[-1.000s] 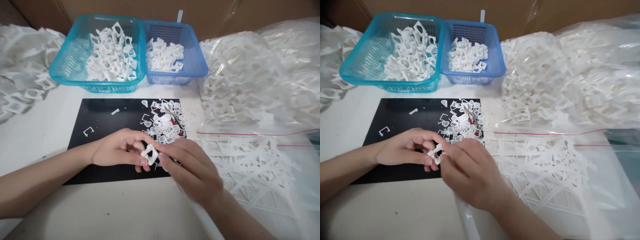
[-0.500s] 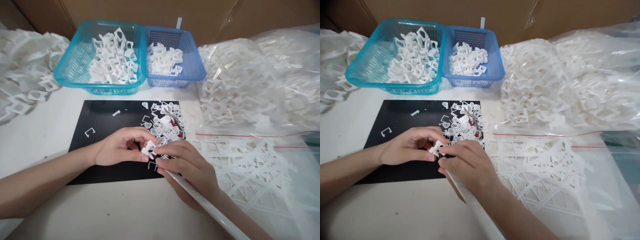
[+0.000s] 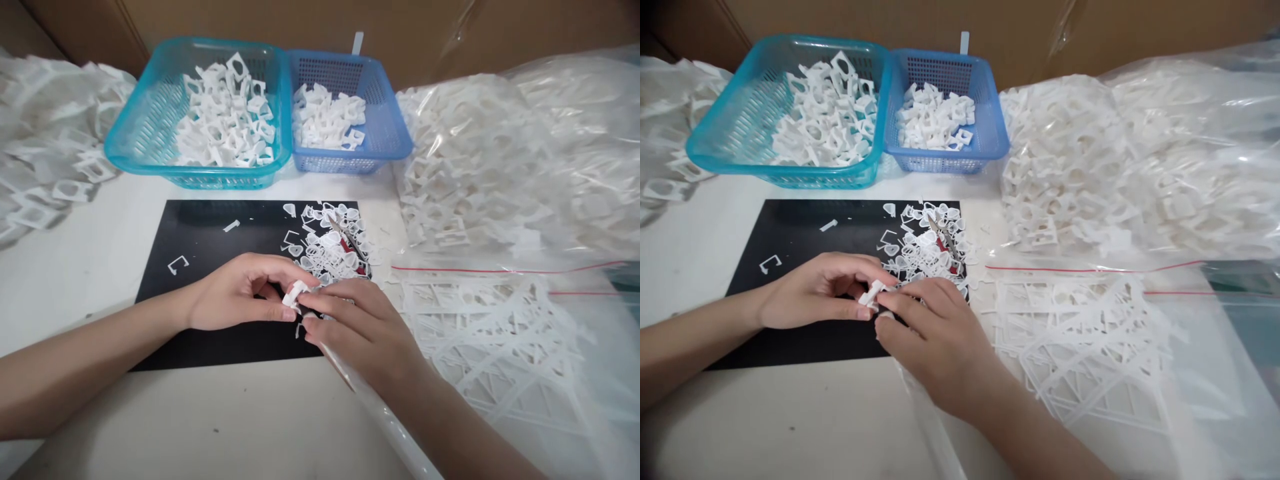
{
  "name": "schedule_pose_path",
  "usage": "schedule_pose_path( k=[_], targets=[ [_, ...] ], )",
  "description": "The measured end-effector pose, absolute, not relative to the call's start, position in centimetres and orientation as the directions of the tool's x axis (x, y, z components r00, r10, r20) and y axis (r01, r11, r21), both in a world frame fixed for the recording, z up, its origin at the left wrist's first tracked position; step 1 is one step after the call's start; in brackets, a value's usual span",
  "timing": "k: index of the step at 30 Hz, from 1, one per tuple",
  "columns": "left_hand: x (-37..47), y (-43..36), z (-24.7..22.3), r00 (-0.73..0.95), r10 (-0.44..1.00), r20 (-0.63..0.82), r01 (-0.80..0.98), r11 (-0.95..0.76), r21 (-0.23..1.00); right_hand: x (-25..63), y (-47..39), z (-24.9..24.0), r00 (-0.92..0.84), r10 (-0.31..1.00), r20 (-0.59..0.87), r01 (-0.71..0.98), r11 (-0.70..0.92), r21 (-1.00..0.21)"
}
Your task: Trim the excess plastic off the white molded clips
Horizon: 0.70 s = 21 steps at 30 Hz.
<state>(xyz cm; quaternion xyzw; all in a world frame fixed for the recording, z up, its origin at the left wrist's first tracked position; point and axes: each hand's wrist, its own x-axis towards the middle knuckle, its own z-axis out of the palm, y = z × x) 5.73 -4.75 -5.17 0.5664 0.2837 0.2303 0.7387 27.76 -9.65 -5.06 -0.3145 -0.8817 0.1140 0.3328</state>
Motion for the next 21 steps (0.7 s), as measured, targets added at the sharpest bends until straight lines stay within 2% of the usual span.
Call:
schedule_pose_path(
  k=[6,11,17,21],
  targets=[
    [5.8,-4.7,-5.3,0.738,0.658,-0.151,-0.048,0.274,0.961,27.7,-9.4,-5.3,-0.603,0.631,0.488,0.468,0.775,-0.424],
    [5.7,-4.7,-5.2,0.726,0.664,-0.178,-0.057,0.316,0.947,27.5,-9.7,-5.7,-0.588,0.622,0.517,0.497,0.782,-0.376],
    [6.0,-4.4,-5.0,0.717,0.667,-0.204,-0.119,0.405,0.906,27.9,-9.5,-4.7,-0.388,0.71,0.587,0.593,0.68,-0.431],
    [6.0,-4.4,-5.0,0.722,0.653,-0.228,-0.089,0.415,0.905,28.0,-9.1,-4.3,-0.291,0.749,0.595,0.612,0.624,-0.486]
  ],
)
